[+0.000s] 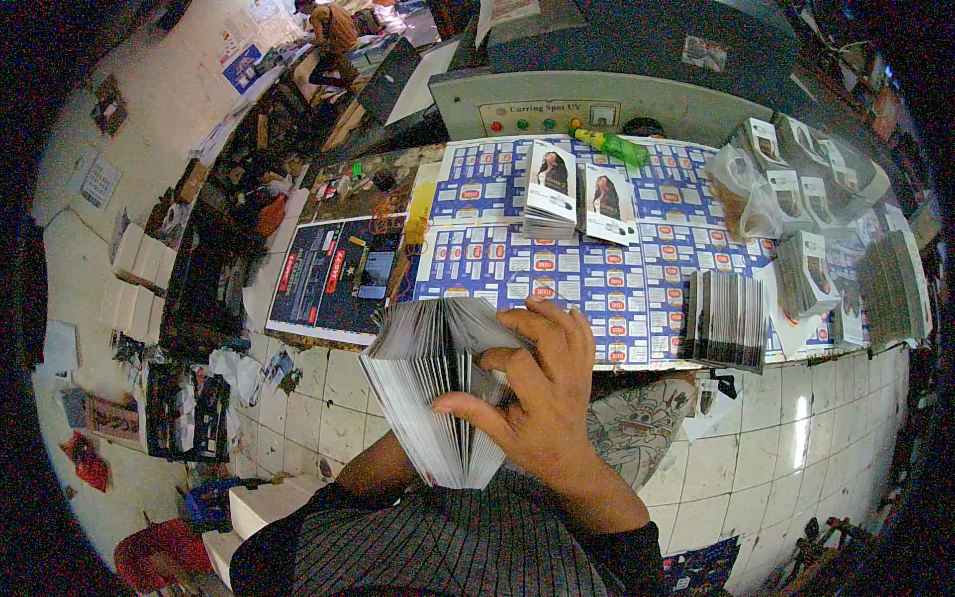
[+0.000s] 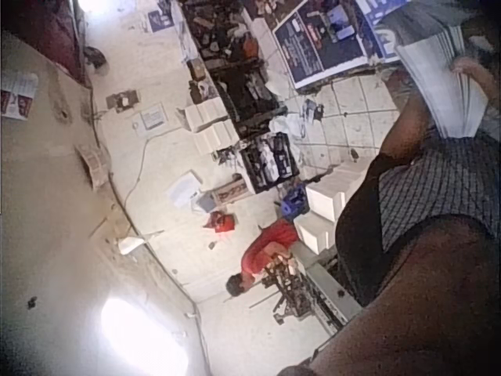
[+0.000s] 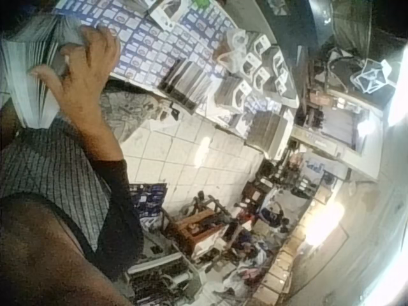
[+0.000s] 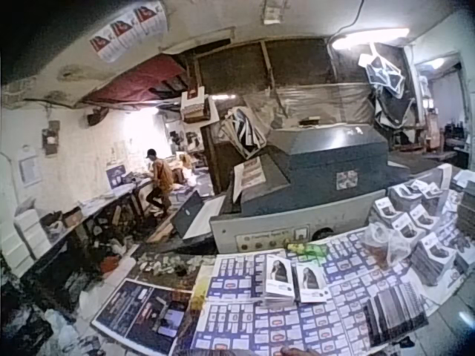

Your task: The person picks up and sorts various printed cards and small boxes on a large table, fanning through a stack of paper items and placing them into groups.

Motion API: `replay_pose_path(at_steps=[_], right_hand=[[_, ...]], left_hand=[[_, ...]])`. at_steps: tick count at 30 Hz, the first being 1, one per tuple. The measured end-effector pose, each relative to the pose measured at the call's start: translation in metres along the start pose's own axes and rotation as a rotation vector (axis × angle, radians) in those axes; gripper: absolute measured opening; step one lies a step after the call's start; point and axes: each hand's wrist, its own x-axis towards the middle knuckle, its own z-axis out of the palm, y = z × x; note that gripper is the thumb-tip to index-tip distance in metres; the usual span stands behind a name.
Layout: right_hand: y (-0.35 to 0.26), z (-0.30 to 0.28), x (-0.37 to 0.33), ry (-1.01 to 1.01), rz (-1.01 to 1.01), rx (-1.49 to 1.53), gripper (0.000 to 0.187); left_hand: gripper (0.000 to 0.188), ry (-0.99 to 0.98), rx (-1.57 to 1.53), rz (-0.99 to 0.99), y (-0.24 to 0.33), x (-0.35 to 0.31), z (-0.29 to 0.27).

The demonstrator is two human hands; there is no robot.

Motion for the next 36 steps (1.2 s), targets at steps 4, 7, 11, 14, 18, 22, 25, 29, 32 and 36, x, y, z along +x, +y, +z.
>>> replay_pose_path(at_steps=[4, 7, 11, 14, 18, 22, 25, 29, 32, 36], right_hand=[[-0.002, 0.0, 0.0, -0.014, 0.012, -0.005, 0.052], [-0.003, 0.0, 0.001, -0.017, 0.015, 0.026, 0.048], [-0.001, 0.001, -0.001, -0.023, 0.028, 0.06, 0.045], [0.0, 0.001, -0.001, -0.03, 0.034, 0.052, 0.044], [-0.005, -0.003, 0.002, -0.06, 0.026, 0.04, 0.041], [-0.003, 0.006, -0.002, 0.035, 0.147, 0.149, 0.035], [0.0, 0.0, 0.004, -0.082, -0.088, -0.111, 0.029], [-0.012, -0.003, 0.007, -0.071, -0.02, -0.053, 0.032], [-0.011, -0.003, 0.006, -0.07, 0.005, -0.086, 0.042], [-0.006, 0.0, 0.004, -0.051, 0.002, -0.073, 0.052]], left_hand=[[0.063, 0.049, 0.131, 0.008, 0.008, -0.005, 0.03], [0.063, 0.021, 0.08, 0.051, 0.006, -0.006, 0.024], [0.063, 0.029, 0.055, 0.04, 0.005, -0.005, 0.028], [0.062, 0.169, 0.428, 0.044, 0.008, -0.005, 0.047], [0.062, -0.006, 0.22, 0.061, 0.002, -0.008, 0.011], [0.062, -0.085, 0.084, 0.097, 0.01, -0.007, 0.029], [0.061, -0.105, 0.065, 0.089, 0.008, 0.002, 0.013], [0.058, -0.059, -0.065, 0.07, -0.002, 0.01, -0.01], [0.058, -0.049, -0.066, 0.067, 0.001, 0.007, 0.003], [0.058, -0.032, -0.068, 0.076, 0.003, 0.003, 0.01]])
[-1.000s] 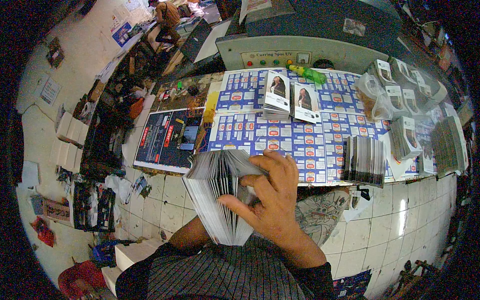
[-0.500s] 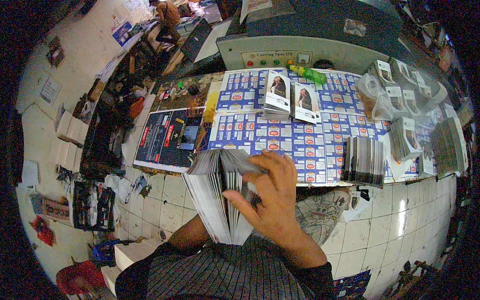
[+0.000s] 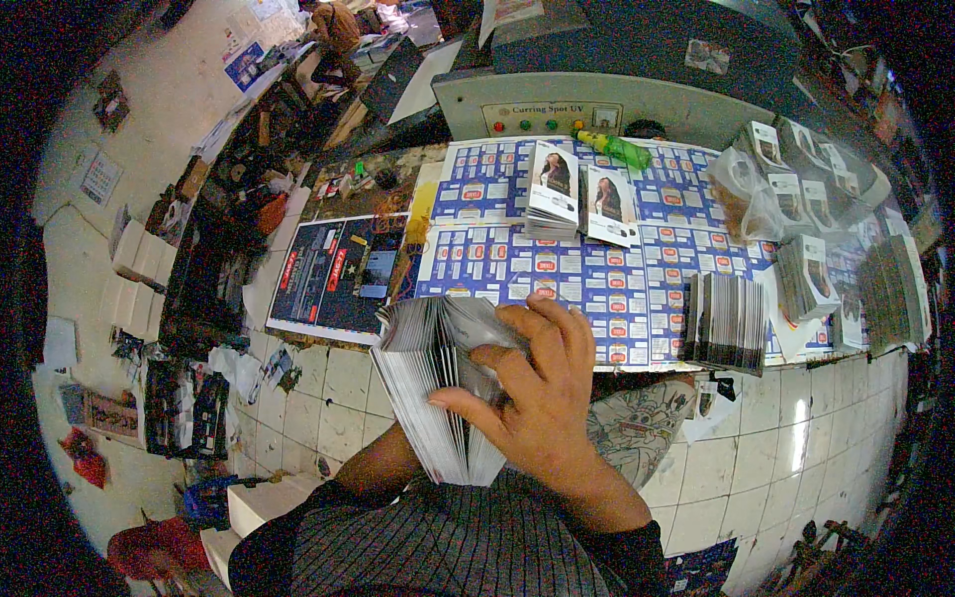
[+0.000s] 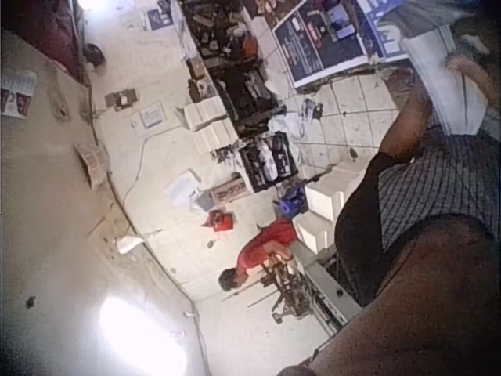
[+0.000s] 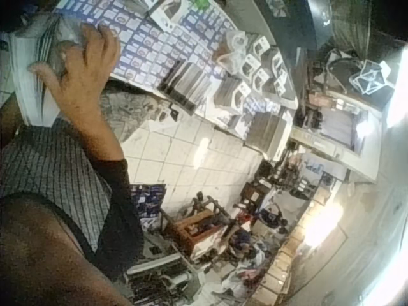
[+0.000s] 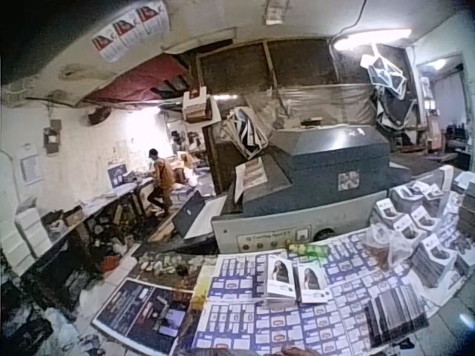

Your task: The person picks up and sorts various printed cards and small boxes on a large table, fanning through a stack of paper items and placing them into groups.

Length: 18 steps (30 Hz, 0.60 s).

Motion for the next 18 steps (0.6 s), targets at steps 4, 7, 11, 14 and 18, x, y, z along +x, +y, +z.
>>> replay_pose_path(at_steps=[4, 7, 11, 14, 18], right_hand=[[0.0, 0.001, 0.0, -0.002, 0.002, 0.004, 0.052], [0.002, 0.0, -0.002, -0.009, 0.009, 0.006, 0.052], [0.0, -0.002, -0.001, -0.011, 0.007, 0.027, 0.051], [0.002, -0.003, -0.002, -0.01, 0.023, 0.034, 0.048], [-0.001, -0.004, -0.001, -0.018, 0.022, 0.043, 0.042]], left_hand=[[0.058, 0.017, 0.031, -0.013, -0.002, 0.002, -0.014], [0.058, 0.043, 0.099, 0.003, 0.001, 0.002, 0.001], [0.058, 0.034, 0.177, -0.011, 0.0, 0.001, -0.015], [0.058, 0.081, 0.234, 0.011, 0.001, -0.003, 0.019], [0.058, 0.042, 0.209, 0.01, -0.003, 0.001, -0.008]])
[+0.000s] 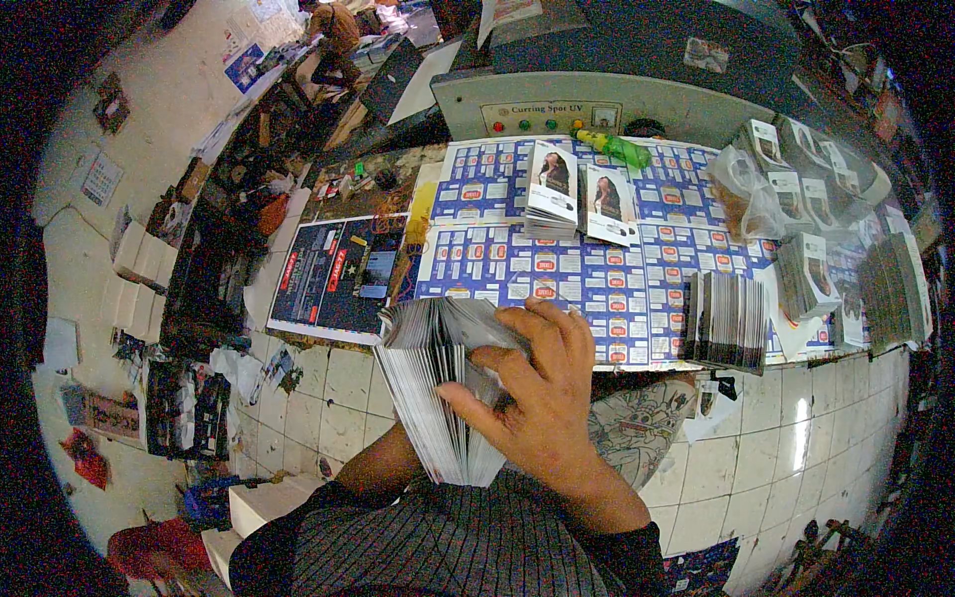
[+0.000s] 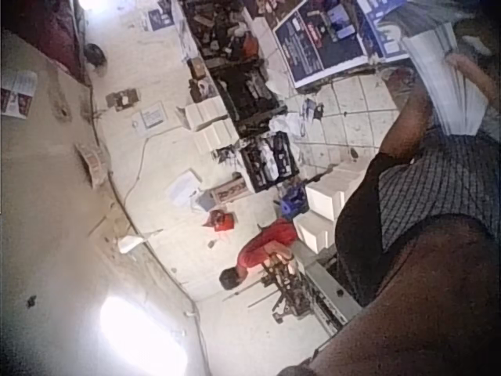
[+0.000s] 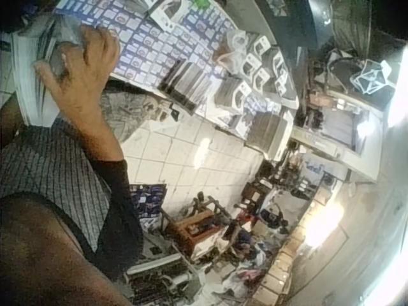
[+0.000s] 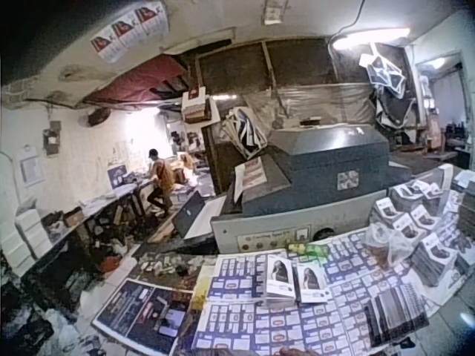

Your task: The person picks up and sorts various printed cards and small boxes on a large table, fanning through a stack of paper items and placing them into groups.

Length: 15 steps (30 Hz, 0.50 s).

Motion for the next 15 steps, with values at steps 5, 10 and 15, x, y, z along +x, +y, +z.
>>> replay_pose_path(at_steps=[5, 10, 15], right_hand=[[0.003, 0.002, -0.002, -0.013, 0.011, 0.029, 0.038], [0.0, 0.002, -0.004, -0.013, -0.009, -0.164, 0.043], [-0.005, 0.003, -0.002, -0.01, 0.022, -0.115, 0.05]], left_hand=[[0.06, -0.184, 0.067, 0.07, -0.005, 0.001, -0.012], [0.061, -0.191, 0.337, 0.098, 0.012, -0.011, 0.013], [0.062, -0.17, 0.29, 0.093, 0.008, -0.009, 0.007]])
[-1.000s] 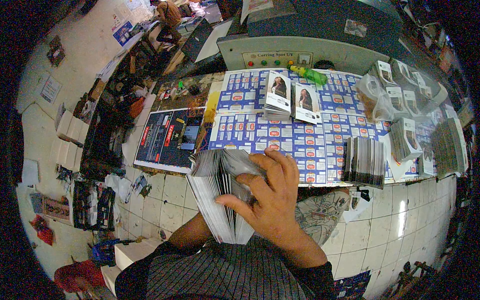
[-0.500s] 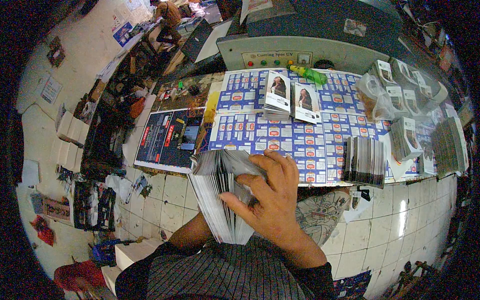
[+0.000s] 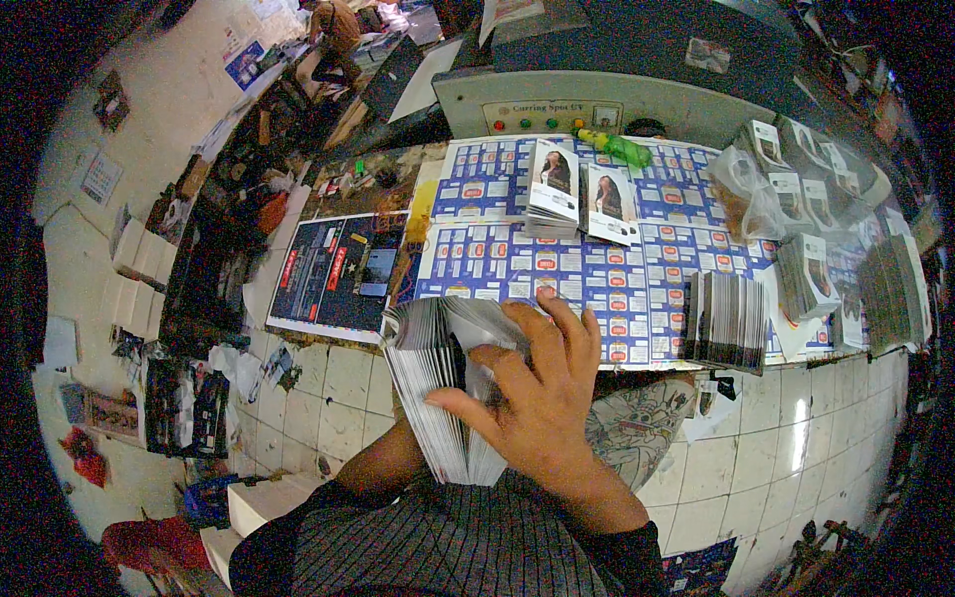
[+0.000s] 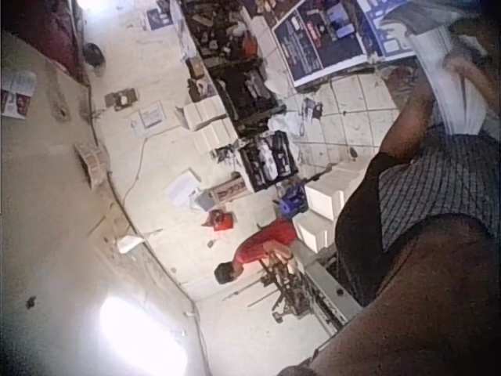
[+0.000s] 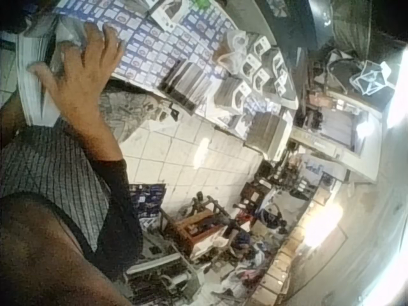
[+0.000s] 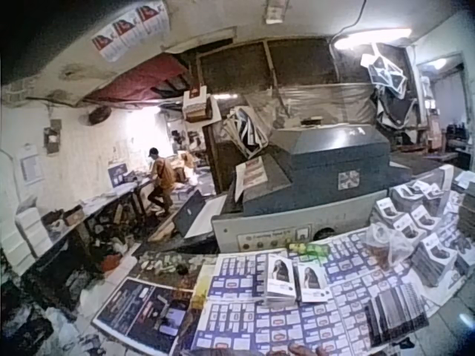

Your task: The person picks up and sorts various printed cards and small boxes on a large table, fanning through a stack of paper items and placing them into groups.

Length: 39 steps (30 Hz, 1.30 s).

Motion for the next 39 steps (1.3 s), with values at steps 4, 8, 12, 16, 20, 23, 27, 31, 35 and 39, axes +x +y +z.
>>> replay_pose_path(at_steps=[4, 8, 12, 16, 20, 23, 27, 31, 35, 39], right_hand=[[0.001, 0.002, -0.001, -0.002, 0.006, 0.009, 0.051], [0.004, 0.002, -0.001, -0.005, 0.006, 0.012, 0.05], [0.002, 0.002, -0.001, -0.007, -0.003, 0.016, 0.048], [0.003, 0.001, 0.0, -0.005, -0.001, 0.033, 0.046], [0.002, 0.0, 0.0, -0.011, -0.01, 0.041, 0.044], [0.003, 0.0, 0.0, -0.011, -0.002, 0.053, 0.044], [0.002, -0.001, 0.0, -0.023, 0.014, 0.065, 0.039], [-0.007, 0.0, 0.004, 0.041, 0.1, 0.041, 0.019], [-0.006, 0.0, 0.0, -0.051, -0.066, -0.107, 0.017], [-0.004, -0.001, 0.001, -0.051, 0.011, -0.041, 0.023]], left_hand=[[0.062, 0.024, -0.079, -0.01, -0.011, 0.003, -0.013], [0.061, 0.07, -0.162, -0.042, -0.01, 0.004, -0.011], [0.061, 0.114, -0.158, -0.05, -0.005, 0.002, -0.004], [0.059, 0.042, 0.0, 0.027, -0.005, 0.002, -0.001], [0.059, 0.018, -0.031, 0.056, -0.012, 0.003, -0.009], [0.06, 0.01, 0.088, 0.074, -0.009, 0.002, -0.003], [0.063, -0.015, 0.073, 0.096, -0.005, 0.001, -0.001], [0.066, 0.024, -0.157, 0.065, -0.005, 0.003, 0.001], [0.067, 0.063, 0.138, 0.148, -0.026, 0.001, -0.022], [0.069, 0.035, 0.104, 0.098, 0.014, -0.001, 0.018]])
